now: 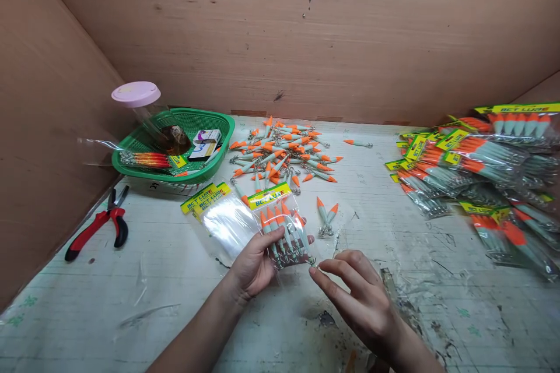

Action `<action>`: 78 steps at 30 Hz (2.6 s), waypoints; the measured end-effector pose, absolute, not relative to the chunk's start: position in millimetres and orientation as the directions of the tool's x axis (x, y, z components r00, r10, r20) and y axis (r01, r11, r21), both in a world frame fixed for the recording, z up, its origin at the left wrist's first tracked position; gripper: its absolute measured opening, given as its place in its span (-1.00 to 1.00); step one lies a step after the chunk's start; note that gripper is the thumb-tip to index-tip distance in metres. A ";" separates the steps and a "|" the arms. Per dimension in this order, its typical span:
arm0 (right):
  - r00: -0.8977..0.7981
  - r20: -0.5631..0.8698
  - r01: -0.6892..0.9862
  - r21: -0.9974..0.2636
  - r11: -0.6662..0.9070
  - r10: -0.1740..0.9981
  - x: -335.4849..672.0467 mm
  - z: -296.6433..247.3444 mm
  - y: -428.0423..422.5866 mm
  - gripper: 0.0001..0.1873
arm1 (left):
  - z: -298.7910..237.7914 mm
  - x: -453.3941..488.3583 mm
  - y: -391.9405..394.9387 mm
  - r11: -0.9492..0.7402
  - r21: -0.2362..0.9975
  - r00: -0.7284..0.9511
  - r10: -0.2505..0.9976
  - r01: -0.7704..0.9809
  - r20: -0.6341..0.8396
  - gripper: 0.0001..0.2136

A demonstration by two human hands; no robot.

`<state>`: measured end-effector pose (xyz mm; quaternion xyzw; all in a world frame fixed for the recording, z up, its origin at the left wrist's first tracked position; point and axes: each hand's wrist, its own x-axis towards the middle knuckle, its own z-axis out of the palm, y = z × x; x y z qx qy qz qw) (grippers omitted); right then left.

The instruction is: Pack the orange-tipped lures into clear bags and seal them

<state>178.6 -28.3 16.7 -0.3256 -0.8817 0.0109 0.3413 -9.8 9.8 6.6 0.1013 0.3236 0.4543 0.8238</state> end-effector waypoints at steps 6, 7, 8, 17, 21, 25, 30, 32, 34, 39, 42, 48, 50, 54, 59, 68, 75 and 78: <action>-0.420 0.597 0.552 -0.430 0.715 0.683 177.8 11.3 -27.7 -0.74 | 3.9 -10.8 7.8 0.598 0.473 0.431 0.799 -0.647 -0.420 -0.56; -0.378 0.592 0.557 -0.469 0.686 0.712 177.3 11.5 -27.7 -0.76 | 3.5 -10.7 7.7 0.603 0.471 0.439 0.795 -0.644 -0.418 -0.57; -0.348 0.584 0.562 -0.496 0.662 0.733 176.9 11.8 -27.9 -0.79 | 3.2 -10.4 7.7 0.608 0.470 0.446 0.792 -0.640 -0.417 -0.57; -0.338 0.620 0.642 -0.397 0.655 0.708 174.4 7.6 -34.1 -0.75 | 2.5 -5.9 5.9 0.596 0.459 0.418 0.797 -0.659 -0.436 -0.57; -0.373 0.613 0.711 -0.294 0.639 0.697 166.2 10.1 -31.6 -0.79 | 1.3 -4.2 4.7 0.606 0.494 0.409 0.791 -0.623 -0.454 -0.71; -0.392 0.603 0.736 -0.248 0.630 0.695 159.2 16.5 -28.1 -0.87 | 1.9 -2.0 4.1 0.583 0.561 0.347 0.808 -0.588 -0.476 -0.78; -0.482 0.527 0.717 -0.222 0.661 0.700 163.4 29.0 -24.7 -0.84 | 2.4 -1.2 3.4 0.622 0.569 0.360 0.780 -0.538 -0.512 -0.75; -0.520 0.477 0.702 -0.233 0.672 0.709 166.7 33.1 -23.5 -0.81 | 1.7 -1.1 3.0 0.619 0.579 0.350 0.782 -0.530 -0.516 -0.73; -0.541 0.444 0.692 -0.247 0.678 0.714 169.3 35.3 -22.5 -0.76 | 0.6 -1.1 2.8 0.613 0.596 0.340 0.787 -0.518 -0.514 -0.73; -0.583 0.351 0.661 -0.319 0.679 0.732 171.0 35.5 -22.0 -0.73 | -2.8 -1.5 3.1 0.589 0.648 0.341 0.808 -0.483 -0.480 -0.69; -0.601 0.379 0.661 -0.258 0.704 0.703 169.2 36.2 -23.0 -0.74 | -3.4 -1.4 3.2 0.561 0.681 0.348 0.828 -0.471 -0.441 -0.65; -0.612 0.483 0.631 -0.177 0.755 0.626 168.6 33.1 -29.0 -0.79 | 1.0 4.2 0.9 0.509 0.682 0.253 0.858 -0.524 -0.447 -0.61; -0.578 0.521 0.613 -0.231 0.756 0.628 171.1 26.9 -31.6 -0.80 | 1.9 6.5 -0.5 0.484 0.683 0.206 0.869 -0.547 -0.451 -0.62; -0.372 0.547 0.563 -0.509 0.651 0.750 178.6 18.2 -36.0 -0.74 | 1.0 8.0 -1.7 0.500 0.661 0.203 0.856 -0.559 -0.475 -0.64; -0.282 0.513 0.613 -0.553 0.564 0.810 184.0 19.9 -41.1 -0.82 | 0.3 4.9 0.9 0.498 0.621 0.181 0.846 -0.605 -0.502 -0.57; -0.317 0.627 0.717 -0.332 0.613 0.711 170.5 10.8 -43.3 -0.75 | 1.7 5.6 0.9 0.512 0.575 0.228 0.839 -0.638 -0.494 -0.55; -0.317 0.625 0.758 -0.285 0.587 0.713 169.2 9.3 -41.4 -0.81 | -2.0 7.2 0.4 0.478 0.562 0.183 0.846 -0.675 -0.500 -0.71; -0.387 0.631 0.740 -0.222 0.634 0.673 169.5 6.9 -40.4 -0.76 | -2.0 7.0 0.8 0.523 0.551 0.224 0.825 -0.650 -0.519 -0.73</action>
